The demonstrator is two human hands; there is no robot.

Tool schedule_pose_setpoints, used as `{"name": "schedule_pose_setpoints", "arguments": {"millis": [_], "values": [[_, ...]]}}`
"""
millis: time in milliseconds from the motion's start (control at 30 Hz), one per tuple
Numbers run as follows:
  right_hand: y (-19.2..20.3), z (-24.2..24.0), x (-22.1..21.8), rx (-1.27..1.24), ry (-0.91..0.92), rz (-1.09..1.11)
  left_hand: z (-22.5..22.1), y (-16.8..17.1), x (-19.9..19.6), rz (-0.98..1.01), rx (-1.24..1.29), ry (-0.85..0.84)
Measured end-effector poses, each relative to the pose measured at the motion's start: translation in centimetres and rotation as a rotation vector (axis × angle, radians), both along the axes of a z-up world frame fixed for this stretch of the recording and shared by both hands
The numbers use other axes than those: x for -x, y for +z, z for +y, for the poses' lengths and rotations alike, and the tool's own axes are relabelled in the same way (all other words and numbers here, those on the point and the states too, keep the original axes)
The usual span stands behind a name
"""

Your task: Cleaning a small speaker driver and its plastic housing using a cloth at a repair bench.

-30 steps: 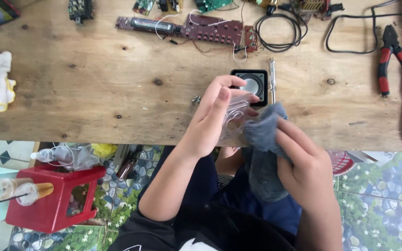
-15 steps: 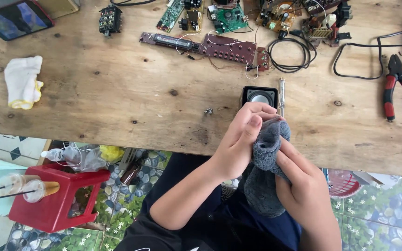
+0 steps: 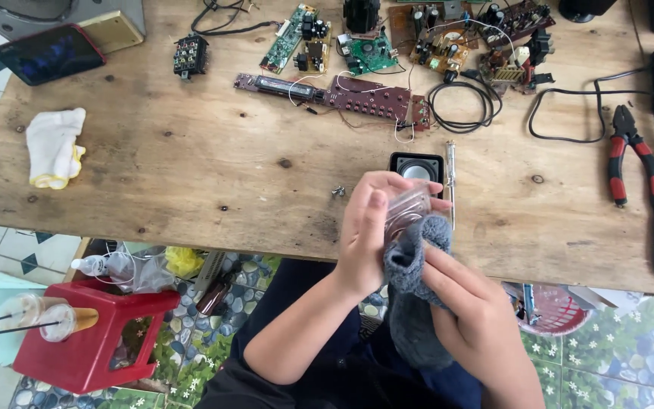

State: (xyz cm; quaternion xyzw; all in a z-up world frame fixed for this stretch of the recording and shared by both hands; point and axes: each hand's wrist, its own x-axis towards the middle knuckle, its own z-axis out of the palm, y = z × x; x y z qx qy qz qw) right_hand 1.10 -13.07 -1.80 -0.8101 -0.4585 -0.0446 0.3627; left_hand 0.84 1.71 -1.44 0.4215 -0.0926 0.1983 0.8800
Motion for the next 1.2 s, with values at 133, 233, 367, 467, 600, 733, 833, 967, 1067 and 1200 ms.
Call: {"name": "schedule_pose_setpoints", "arguments": {"millis": [133, 233, 367, 467, 600, 733, 833, 967, 1067, 1200], "values": [[0.8, 0.3, 0.0, -0.211, -0.275, 0.061, -0.4, -0.1, 0.3, -0.017, 0.049, -0.12], [1.3, 0.5, -0.2, -0.245, -0.315, 0.132, -0.6, -0.8, 0.1, 0.048, -0.01, -0.108], [-0.1, -0.6, -0.4, -0.169, -0.293, 0.389, 0.1, -1.3, -0.2, 0.17, -0.13, 0.161], [-0.6, -1.2, -1.0, -0.127, -0.213, 0.491, 0.3, -1.8, -0.4, 0.226, 0.049, 0.182], [-2.7, -2.7, -1.0, -0.213, -0.305, 0.658, -1.2, -2.1, -0.1, 0.226, 0.138, 0.126], [-2.2, -2.0, -0.8, -0.261, -0.279, 0.622, -2.3, -1.4, 0.1, 0.2, -0.365, 0.268], [-0.3, -0.8, -0.5, -0.224, -0.277, 0.408, -2.2, -1.5, -0.2, 0.253, -0.301, -0.024], [-0.6, -0.8, -1.1, -0.199, -0.105, 0.382, -2.3, -2.2, 0.3, 0.232, -0.035, -0.413], [-1.0, -1.1, -1.0, -0.151, -0.095, 0.376, -2.5, -2.2, 0.6, 0.072, 0.074, -0.349], [-0.9, -0.6, -0.3, -0.149, -0.288, 0.308, -2.7, -1.6, 0.6, -0.007, 0.018, -0.252]]}}
